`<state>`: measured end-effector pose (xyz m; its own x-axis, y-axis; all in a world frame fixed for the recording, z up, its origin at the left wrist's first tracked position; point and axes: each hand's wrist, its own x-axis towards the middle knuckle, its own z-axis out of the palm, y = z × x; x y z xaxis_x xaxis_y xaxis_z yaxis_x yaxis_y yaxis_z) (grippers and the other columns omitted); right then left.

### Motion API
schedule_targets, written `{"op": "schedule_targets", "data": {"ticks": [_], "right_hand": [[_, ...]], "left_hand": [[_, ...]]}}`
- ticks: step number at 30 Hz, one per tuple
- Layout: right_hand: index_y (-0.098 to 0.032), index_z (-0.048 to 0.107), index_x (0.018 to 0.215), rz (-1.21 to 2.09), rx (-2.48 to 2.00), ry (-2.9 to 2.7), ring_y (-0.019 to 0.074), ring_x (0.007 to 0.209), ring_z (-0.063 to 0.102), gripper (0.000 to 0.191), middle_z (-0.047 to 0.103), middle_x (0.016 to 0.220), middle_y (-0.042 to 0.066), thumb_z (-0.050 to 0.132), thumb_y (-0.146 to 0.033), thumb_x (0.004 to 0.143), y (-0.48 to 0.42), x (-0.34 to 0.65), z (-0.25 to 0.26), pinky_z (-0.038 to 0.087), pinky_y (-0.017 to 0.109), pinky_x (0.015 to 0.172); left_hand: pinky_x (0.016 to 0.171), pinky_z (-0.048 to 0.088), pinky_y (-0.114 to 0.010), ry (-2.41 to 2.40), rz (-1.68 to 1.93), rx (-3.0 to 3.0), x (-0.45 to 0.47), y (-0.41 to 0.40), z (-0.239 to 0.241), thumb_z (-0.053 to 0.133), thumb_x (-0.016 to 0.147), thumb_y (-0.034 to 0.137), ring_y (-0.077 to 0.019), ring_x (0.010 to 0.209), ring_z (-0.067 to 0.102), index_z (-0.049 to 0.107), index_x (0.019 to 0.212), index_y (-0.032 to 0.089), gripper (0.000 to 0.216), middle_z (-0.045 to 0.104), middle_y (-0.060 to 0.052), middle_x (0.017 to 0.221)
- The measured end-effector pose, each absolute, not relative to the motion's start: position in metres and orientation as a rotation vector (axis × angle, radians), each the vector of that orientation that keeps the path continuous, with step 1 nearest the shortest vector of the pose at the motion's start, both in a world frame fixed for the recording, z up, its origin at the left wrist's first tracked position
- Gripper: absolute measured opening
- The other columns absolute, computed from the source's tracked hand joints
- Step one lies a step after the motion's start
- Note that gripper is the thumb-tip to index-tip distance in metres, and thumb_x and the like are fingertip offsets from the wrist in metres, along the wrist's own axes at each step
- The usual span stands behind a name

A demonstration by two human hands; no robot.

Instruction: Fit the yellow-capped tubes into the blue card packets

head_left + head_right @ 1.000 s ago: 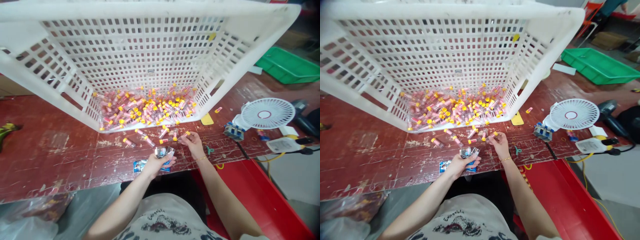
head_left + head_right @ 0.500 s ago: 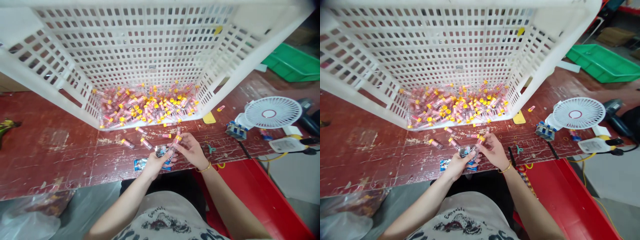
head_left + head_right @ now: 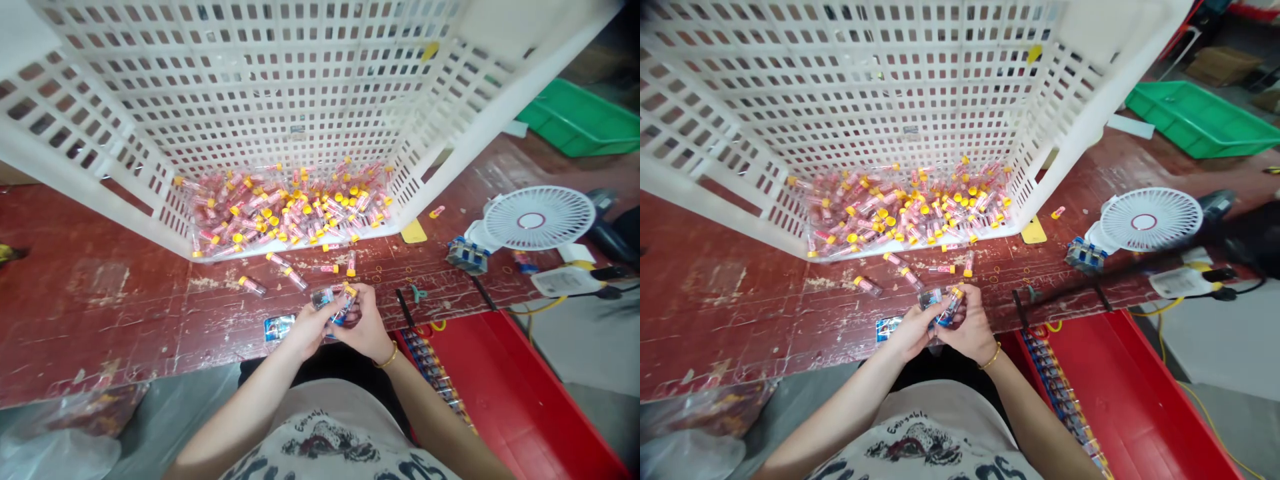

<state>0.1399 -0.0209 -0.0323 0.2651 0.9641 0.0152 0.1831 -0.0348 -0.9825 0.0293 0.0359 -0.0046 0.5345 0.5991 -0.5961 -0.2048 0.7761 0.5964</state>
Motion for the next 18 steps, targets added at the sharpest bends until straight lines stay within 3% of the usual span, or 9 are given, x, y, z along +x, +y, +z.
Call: {"op": "schedule_targets", "data": {"ticks": [5, 12, 16, 18], "right_hand": [[-0.024, 0.032, 0.112, 0.864, -1.501, -1.196, 0.0161, 0.081, 0.061, 0.063, 0.051, 0.106, 0.007, 0.071, -0.02, 0.063, -0.026, 0.142, -0.035, 0.055, 0.03, 0.068], [-0.024, 0.035, 0.112, 0.914, -1.365, -1.168, 0.0184, 0.09, 0.06, 0.063, 0.053, 0.106, 0.006, 0.075, -0.025, 0.063, -0.03, 0.147, -0.026, 0.055, 0.032, 0.075], [-0.022, 0.052, 0.094, 0.98, -1.304, -1.027, 0.0162, 0.083, 0.061, 0.03, 0.059, 0.098, 0.005, 0.069, -0.038, 0.075, -0.039, 0.16, -0.017, 0.055, 0.032, 0.075], [-0.021, 0.055, 0.082, 0.93, -1.313, -0.896, 0.0154, 0.08, 0.062, 0.024, 0.062, 0.093, 0.004, 0.066, -0.042, 0.078, -0.055, 0.18, -0.018, 0.055, 0.032, 0.074]], "left_hand": [[0.063, 0.053, -0.024, 0.899, 0.493, 0.531, 0.027, 0.029, -0.005, 0.081, 0.064, 0.034, -0.0145, 0.062, 0.066, 0.071, 0.09, 0.011, 0.036, 0.073, -0.007, 0.073], [0.064, 0.054, -0.023, 0.852, 0.51, 0.551, 0.027, 0.025, -0.006, 0.079, 0.067, 0.032, -0.0139, 0.064, 0.066, 0.072, 0.091, 0.011, 0.033, 0.072, -0.006, 0.075], [0.066, 0.057, -0.029, 0.862, 0.451, 0.655, 0.03, 0.019, -0.007, 0.077, 0.069, 0.037, -0.0184, 0.072, 0.067, 0.07, 0.093, 0.011, 0.036, 0.072, -0.008, 0.08], [0.069, 0.058, -0.035, 0.863, 0.349, 0.702, 0.034, 0.011, -0.007, 0.071, 0.074, 0.043, -0.0227, 0.08, 0.068, 0.069, 0.097, 0.011, 0.039, 0.072, -0.011, 0.089]]}}
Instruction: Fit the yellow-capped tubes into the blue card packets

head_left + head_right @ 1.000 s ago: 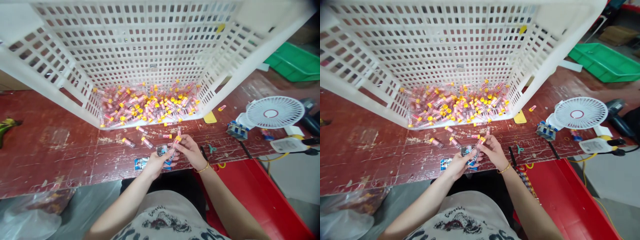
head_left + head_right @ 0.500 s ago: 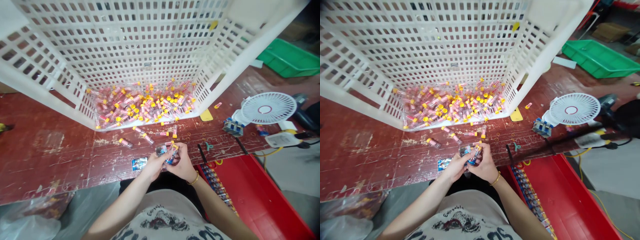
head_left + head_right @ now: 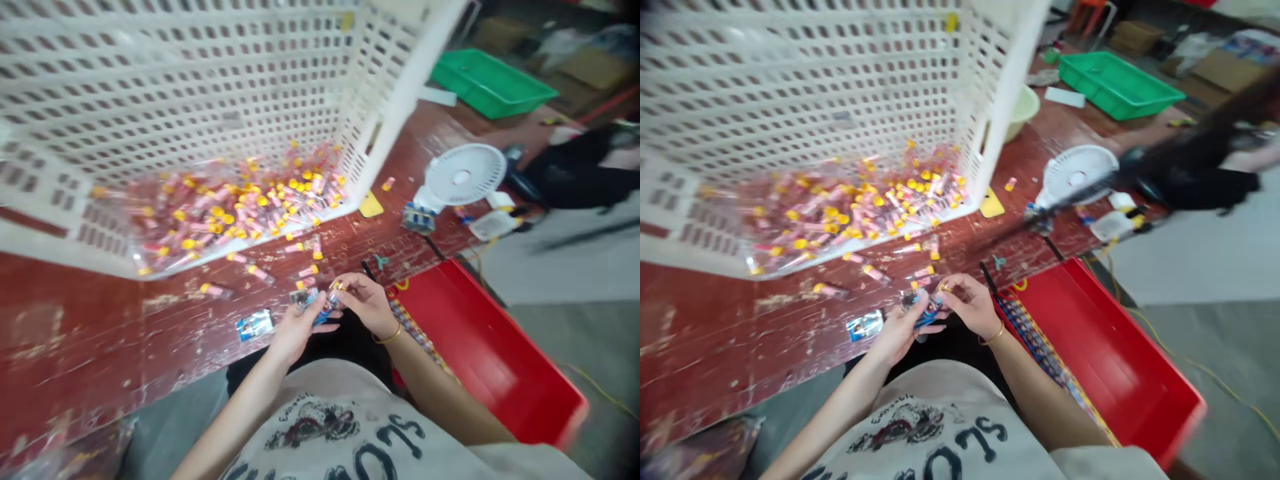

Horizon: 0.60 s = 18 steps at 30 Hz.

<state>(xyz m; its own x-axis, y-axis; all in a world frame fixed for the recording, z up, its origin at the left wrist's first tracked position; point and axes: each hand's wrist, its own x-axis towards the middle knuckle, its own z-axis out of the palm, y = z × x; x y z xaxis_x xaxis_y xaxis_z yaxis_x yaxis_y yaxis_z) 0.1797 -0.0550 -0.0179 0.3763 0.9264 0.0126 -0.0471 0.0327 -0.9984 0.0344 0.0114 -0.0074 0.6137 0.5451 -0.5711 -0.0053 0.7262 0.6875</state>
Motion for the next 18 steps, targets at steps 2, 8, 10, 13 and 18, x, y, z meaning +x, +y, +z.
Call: {"op": "schedule_targets", "data": {"ticks": [2, 8, 10, 13, 18], "right_hand": [[-0.021, 0.056, 0.082, 0.797, -1.43, -0.764, 0.0167, 0.083, 0.063, 0.026, 0.065, 0.091, 0.003, 0.068, -0.044, 0.076, -0.087, 0.215, -0.025, 0.054, 0.034, 0.078], [-0.016, 0.058, 0.074, 0.474, -2.395, -0.128, 0.0157, 0.076, 0.061, 0.022, 0.065, 0.077, 0.005, 0.071, -0.033, 0.073, -0.302, 0.336, -0.045, 0.05, 0.028, 0.072], [-0.014, 0.058, 0.069, 0.54, -2.556, 0.057, 0.0135, 0.069, 0.06, 0.021, 0.063, 0.072, 0.004, 0.07, -0.029, 0.076, -0.374, 0.342, -0.049, 0.049, 0.026, 0.066], [-0.012, 0.062, 0.086, 0.73, -2.711, 0.254, 0.0116, 0.071, 0.061, 0.019, 0.063, 0.083, 0.003, 0.06, -0.031, 0.087, -0.441, 0.324, -0.065, 0.051, 0.026, 0.064], [-0.014, 0.061, 0.104, 1.051, -2.755, 0.364, 0.0164, 0.087, 0.062, 0.023, 0.062, 0.104, 0.006, 0.056, -0.032, 0.09, -0.469, 0.293, -0.111, 0.054, 0.031, 0.074]], "left_hand": [[0.073, 0.057, -0.037, 0.843, 0.258, 0.732, 0.039, 0.003, -0.009, 0.064, 0.08, 0.044, -0.0249, 0.089, 0.067, 0.067, 0.102, 0.011, 0.041, 0.071, -0.013, 0.1], [0.078, 0.056, -0.037, 0.731, -0.007, 0.997, 0.044, -0.019, -0.024, 0.062, 0.081, 0.044, -0.0239, 0.088, 0.068, 0.059, 0.113, 0.012, 0.046, 0.071, -0.013, 0.1], [0.077, 0.057, -0.037, 0.717, -0.056, 1.054, 0.045, -0.024, -0.026, 0.064, 0.079, 0.044, -0.0234, 0.087, 0.068, 0.06, 0.113, 0.013, 0.046, 0.071, -0.013, 0.101], [0.072, 0.058, -0.036, 0.734, -0.051, 1.081, 0.049, -0.029, -0.024, 0.065, 0.078, 0.044, -0.0203, 0.079, 0.066, 0.06, 0.112, 0.013, 0.047, 0.071, -0.01, 0.095], [0.067, 0.057, -0.031, 0.796, -0.015, 1.063, 0.055, -0.032, -0.019, 0.066, 0.077, 0.046, -0.0175, 0.073, 0.064, 0.062, 0.109, 0.012, 0.047, 0.07, -0.008, 0.089]]}}
